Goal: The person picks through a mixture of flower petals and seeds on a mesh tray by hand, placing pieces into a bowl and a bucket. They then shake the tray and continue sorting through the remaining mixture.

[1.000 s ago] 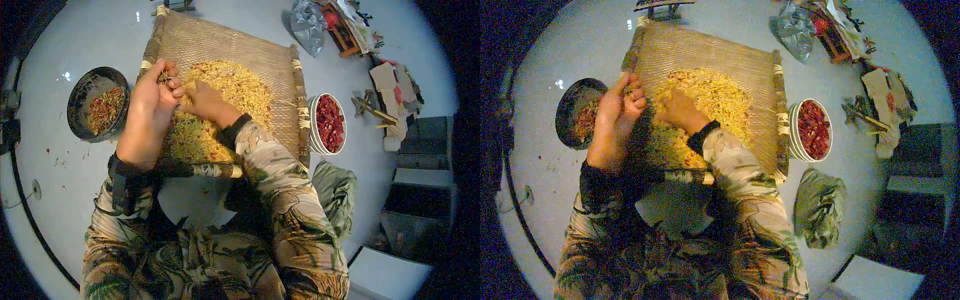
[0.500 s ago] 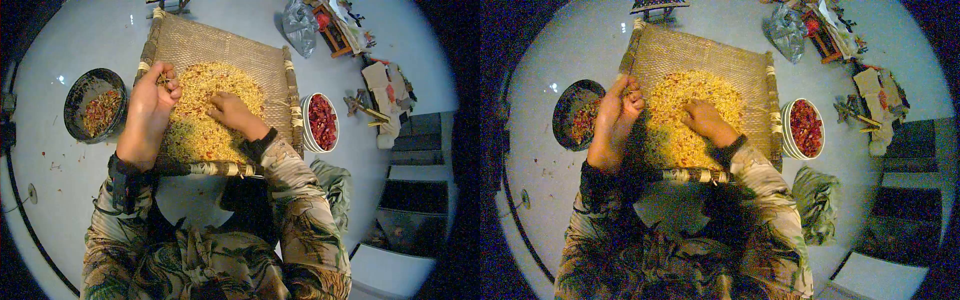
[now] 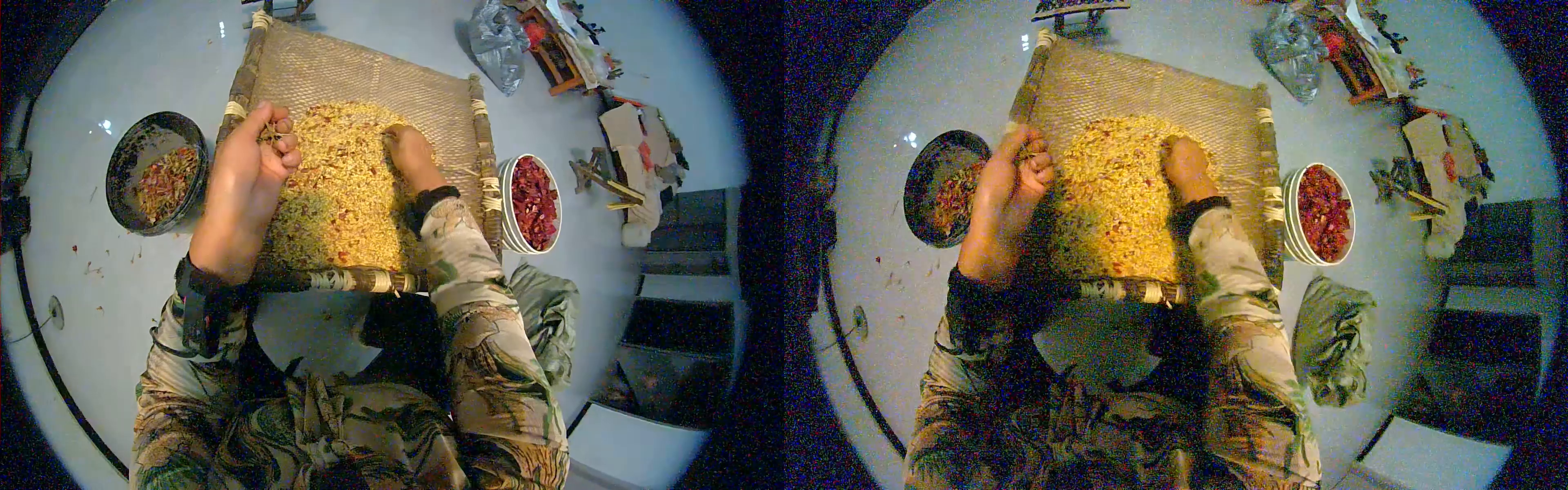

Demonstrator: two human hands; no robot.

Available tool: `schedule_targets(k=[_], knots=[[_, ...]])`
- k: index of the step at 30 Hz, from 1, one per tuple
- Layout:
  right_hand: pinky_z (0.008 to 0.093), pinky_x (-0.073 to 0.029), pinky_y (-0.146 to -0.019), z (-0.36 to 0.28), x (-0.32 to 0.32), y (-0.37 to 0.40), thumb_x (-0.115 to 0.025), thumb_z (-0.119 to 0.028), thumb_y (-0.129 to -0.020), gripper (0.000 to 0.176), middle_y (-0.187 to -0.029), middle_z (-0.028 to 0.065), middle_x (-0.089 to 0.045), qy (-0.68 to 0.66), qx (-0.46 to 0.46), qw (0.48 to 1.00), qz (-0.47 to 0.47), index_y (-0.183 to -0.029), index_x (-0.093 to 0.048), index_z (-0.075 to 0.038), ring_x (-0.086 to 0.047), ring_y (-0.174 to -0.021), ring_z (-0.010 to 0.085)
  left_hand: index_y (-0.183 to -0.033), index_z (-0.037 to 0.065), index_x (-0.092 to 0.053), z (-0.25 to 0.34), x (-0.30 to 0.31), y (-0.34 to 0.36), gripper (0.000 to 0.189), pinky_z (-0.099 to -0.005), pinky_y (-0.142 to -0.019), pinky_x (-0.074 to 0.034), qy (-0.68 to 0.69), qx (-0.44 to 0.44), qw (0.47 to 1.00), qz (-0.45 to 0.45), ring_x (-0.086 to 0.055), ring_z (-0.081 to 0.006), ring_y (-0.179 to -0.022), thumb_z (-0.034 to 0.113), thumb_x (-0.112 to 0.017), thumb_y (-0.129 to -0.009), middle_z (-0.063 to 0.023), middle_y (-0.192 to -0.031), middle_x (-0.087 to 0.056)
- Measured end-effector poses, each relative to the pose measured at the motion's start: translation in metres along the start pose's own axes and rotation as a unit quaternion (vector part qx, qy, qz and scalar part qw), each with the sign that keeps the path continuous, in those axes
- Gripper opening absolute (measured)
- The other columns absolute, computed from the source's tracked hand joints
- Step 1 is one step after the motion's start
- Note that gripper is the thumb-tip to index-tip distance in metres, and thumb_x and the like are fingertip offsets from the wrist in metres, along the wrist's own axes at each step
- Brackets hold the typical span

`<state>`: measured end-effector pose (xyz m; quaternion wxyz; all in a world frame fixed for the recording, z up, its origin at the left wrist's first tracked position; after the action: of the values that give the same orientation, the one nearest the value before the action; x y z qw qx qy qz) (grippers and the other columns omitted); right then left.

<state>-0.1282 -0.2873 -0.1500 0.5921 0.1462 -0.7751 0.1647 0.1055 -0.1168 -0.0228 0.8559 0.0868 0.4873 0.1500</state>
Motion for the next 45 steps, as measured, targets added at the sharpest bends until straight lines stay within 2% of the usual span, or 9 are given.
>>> schedule_targets(k=[4,7,14,17,23,29,35,39,45], knots=[[0.0428,-0.047,-0.071,0.001,-0.01,-0.005,-0.062,-0.024,-0.075,0.022,-0.087,0.0179,-0.063,0.032,-0.02,0.998,-0.046,-0.091,-0.064,-0.009,-0.059,-0.082,0.0351,-0.089,0.008,-0.047,0.0,-0.006,0.002,0.012,-0.0215,-0.048,-0.035,-0.015,-0.003,1.0,0.02,-0.044,-0.0107,-0.059,0.02,-0.049,-0.09,-0.0005,-0.073,-0.047],[0.0426,-0.048,-0.067,0.007,-0.002,0.001,-0.06,-0.022,-0.076,0.02,-0.082,0.0185,-0.063,-0.048,-0.004,0.999,0.025,-0.085,-0.064,-0.005,-0.06,-0.076,0.0365,-0.089,0.007,-0.048,-0.001,-0.003,-0.001,0.012,-0.0213,-0.047,-0.035,-0.011,0.001,1.0,0.014,-0.043,-0.0106,-0.057,0.019,-0.049,-0.09,-0.0006,-0.073,-0.047],[0.0358,-0.044,-0.052,0.073,0.029,0.017,-0.063,-0.025,-0.078,0.022,-0.06,0.0101,-0.061,-0.213,-0.141,0.964,0.068,-0.076,-0.063,-0.003,-0.058,-0.054,0.022,-0.088,0.007,-0.048,-0.001,-0.005,0.002,0.012,-0.022,-0.047,-0.034,-0.005,0.003,1.0,0.012,-0.042,-0.01,-0.055,0.019,-0.048,-0.09,0.0002,-0.07,-0.046],[0.0374,-0.044,-0.051,0.104,0.035,0.025,-0.064,-0.022,-0.077,0.019,-0.056,0.0095,-0.059,-0.1,-0.197,0.968,0.116,-0.073,-0.063,-0.003,-0.058,-0.051,0.022,-0.089,0.006,-0.048,-0.002,-0.004,0.003,0.014,-0.0228,-0.049,-0.034,-0.025,-0.004,1.0,-0.001,-0.041,-0.0103,-0.057,0.019,-0.047,-0.09,-0.0002,-0.071,-0.045],[0.0411,-0.047,-0.058,0.132,0.005,0.024,-0.063,-0.022,-0.076,0.02,-0.063,0.0155,-0.062,0.011,-0.096,0.99,0.1,-0.079,-0.064,-0.003,-0.061,-0.06,0.0311,-0.089,0.004,-0.047,-0.005,-0.001,0.004,0.015,-0.0242,-0.053,-0.033,-0.019,0.016,1.0,-0.017,-0.04,-0.0111,-0.061,0.019,-0.046,-0.09,-0.0016,-0.073,-0.043],[0.046,-0.046,-0.07,0.105,-0.005,0.022,-0.06,-0.025,-0.078,0.022,-0.083,0.02,-0.062,0.013,-0.164,0.985,0.056,-0.087,-0.064,-0.005,-0.059,-0.082,0.0365,-0.088,0.005,-0.048,-0.006,-0.001,0.007,0.014,-0.0242,-0.052,-0.034,-0.023,0.026,0.999,0.002,-0.04,-0.0112,-0.06,0.019,-0.046,-0.09,-0.0017,-0.073,-0.043],[0.0455,-0.046,-0.068,0.108,-0.008,0.026,-0.058,-0.026,-0.079,0.024,-0.083,0.0213,-0.062,0.052,-0.153,0.986,0.047,-0.087,-0.061,-0.003,-0.059,-0.079,0.0369,-0.087,0.005,-0.048,-0.008,-0.007,0.012,0.015,-0.0242,-0.052,-0.034,-0.034,0.009,0.999,0.03,-0.041,-0.0113,-0.06,0.019,-0.046,-0.09,-0.0019,-0.073,-0.044],[0.0376,-0.047,-0.059,0.078,0.021,0.031,-0.06,-0.024,-0.08,0.022,-0.073,0.0137,-0.062,-0.18,-0.205,0.962,0.008,-0.079,-0.06,-0.003,-0.062,-0.073,0.0263,-0.087,0.004,-0.048,-0.008,-0.005,0.013,0.016,-0.0245,-0.052,-0.034,-0.041,0.006,0.999,0.017,-0.041,-0.0116,-0.06,0.019,-0.046,-0.09,-0.0019,-0.073,-0.044],[0.0308,-0.053,-0.062,0.048,0.035,0.032,-0.055,-0.017,-0.087,0.017,-0.084,0.0081,-0.061,-0.632,-0.21,0.734,-0.135,-0.091,-0.056,-0.001,-0.061,-0.077,0.0184,-0.087,0.006,-0.048,-0.016,-0.005,0.013,0.012,-0.0231,-0.049,-0.035,-0.027,0.011,1.0,0.006,-0.042,-0.0107,-0.057,0.018,-0.049,-0.089,-0.001,-0.071,-0.047]])
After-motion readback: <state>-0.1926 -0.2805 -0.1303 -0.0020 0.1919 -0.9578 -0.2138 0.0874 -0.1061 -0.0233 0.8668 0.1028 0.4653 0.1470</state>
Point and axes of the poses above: each hand's wrist, its own y-axis away from the middle knuckle, its own x-axis out of the back of the hand, z = x × y, the point moved 1 cm from there along -y, towards the middle knuckle
